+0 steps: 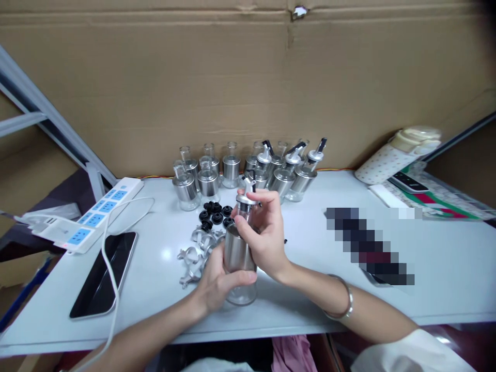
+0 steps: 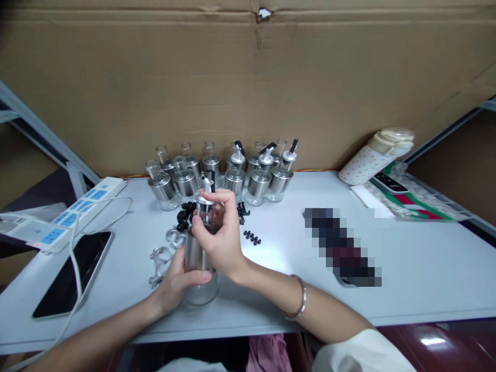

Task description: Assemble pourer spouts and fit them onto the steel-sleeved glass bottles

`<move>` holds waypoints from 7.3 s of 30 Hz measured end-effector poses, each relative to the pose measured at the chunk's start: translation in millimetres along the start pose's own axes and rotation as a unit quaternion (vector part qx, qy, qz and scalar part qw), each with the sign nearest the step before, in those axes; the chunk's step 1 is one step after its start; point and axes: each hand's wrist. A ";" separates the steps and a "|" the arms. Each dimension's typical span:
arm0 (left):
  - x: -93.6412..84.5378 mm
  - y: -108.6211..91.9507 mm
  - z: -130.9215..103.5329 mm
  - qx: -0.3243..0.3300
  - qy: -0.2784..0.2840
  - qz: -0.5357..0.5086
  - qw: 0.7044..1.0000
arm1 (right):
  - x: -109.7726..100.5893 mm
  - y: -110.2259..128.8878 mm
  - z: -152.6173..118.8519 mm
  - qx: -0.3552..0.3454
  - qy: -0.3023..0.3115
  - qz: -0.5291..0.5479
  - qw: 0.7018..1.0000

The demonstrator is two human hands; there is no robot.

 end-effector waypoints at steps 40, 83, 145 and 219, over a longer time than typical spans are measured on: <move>10.1 19.4 -9.3 0.106 0.109 -0.150 0.977 | -16.5 47.4 23.6 -0.018 0.132 0.001 0.991; 13.3 23.7 -0.8 -0.129 0.283 -0.067 0.948 | -42.5 -32.3 15.3 -0.128 0.337 -0.387 0.849; -22.5 -3.2 17.0 0.413 -0.035 0.535 0.736 | -128.9 -18.4 41.4 0.116 0.400 -0.469 0.778; -85.4 -28.0 40.2 0.191 -0.209 0.549 0.787 | -89.2 -5.8 26.0 0.378 0.191 0.269 0.865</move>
Point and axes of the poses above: each hand's wrist, its own z-axis towards the middle knuckle, its own x-axis out of the palm, y = z × x, and after that the axes turned 3 degrees about y, right-handed
